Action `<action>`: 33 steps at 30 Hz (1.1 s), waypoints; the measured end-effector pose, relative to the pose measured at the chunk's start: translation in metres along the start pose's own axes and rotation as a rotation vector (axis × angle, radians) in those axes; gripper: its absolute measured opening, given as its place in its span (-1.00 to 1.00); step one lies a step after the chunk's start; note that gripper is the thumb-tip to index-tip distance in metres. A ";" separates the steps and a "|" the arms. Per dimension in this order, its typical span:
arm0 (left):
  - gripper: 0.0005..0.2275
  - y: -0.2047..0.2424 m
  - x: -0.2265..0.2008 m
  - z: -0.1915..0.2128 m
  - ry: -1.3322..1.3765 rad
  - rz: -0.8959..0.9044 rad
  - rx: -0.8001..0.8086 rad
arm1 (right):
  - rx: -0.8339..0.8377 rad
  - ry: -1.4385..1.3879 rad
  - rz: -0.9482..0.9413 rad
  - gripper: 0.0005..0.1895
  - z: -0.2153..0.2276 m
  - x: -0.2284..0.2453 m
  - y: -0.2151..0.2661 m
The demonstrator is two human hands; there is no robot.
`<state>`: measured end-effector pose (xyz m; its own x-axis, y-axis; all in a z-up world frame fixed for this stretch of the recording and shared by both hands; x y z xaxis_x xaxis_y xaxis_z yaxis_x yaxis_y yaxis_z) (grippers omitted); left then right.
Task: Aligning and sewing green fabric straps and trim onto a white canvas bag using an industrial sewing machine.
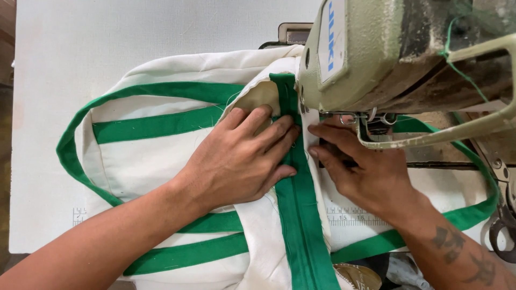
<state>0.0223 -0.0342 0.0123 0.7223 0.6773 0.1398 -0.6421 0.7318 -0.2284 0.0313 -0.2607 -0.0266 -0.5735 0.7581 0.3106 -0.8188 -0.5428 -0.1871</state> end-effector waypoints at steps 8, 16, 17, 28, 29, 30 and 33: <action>-0.52 0.002 0.001 -0.007 0.172 0.011 -0.060 | -0.013 0.305 0.161 -0.51 -0.010 -0.013 0.007; -0.58 0.000 -0.004 -0.003 0.147 -0.015 -0.093 | -0.024 0.210 0.137 -0.49 -0.012 -0.011 0.005; -0.57 0.000 -0.007 -0.003 0.118 0.001 -0.091 | -0.029 0.199 0.145 -0.51 -0.013 -0.011 0.005; -0.57 0.000 0.002 0.012 0.113 -0.099 -0.119 | -0.038 0.261 0.148 -0.56 -0.001 0.005 -0.003; -0.65 0.000 0.001 0.016 0.182 -0.173 -0.160 | -0.039 0.280 0.129 -0.53 -0.003 0.004 -0.002; -0.65 0.001 0.001 0.009 0.187 -0.177 -0.161 | -0.036 0.283 0.123 -0.53 -0.002 0.003 -0.001; -0.57 0.005 -0.002 -0.011 0.173 -0.159 -0.025 | 0.023 0.181 0.105 -0.54 -0.004 0.000 0.000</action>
<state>0.0204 -0.0325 0.0004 0.8487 0.5288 0.0088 -0.5115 0.8250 -0.2403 0.0313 -0.2595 -0.0306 -0.6526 0.7486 0.1172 -0.7548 -0.6285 -0.1880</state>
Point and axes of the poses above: each hand's wrist, its own y-axis away from the middle knuckle, its own z-axis out of the back of the hand, x = y × z, the point moved 4 cm from there along -y, towards the middle knuckle, and after that the axes turned 10 degrees about x, right-handed, at the moved point
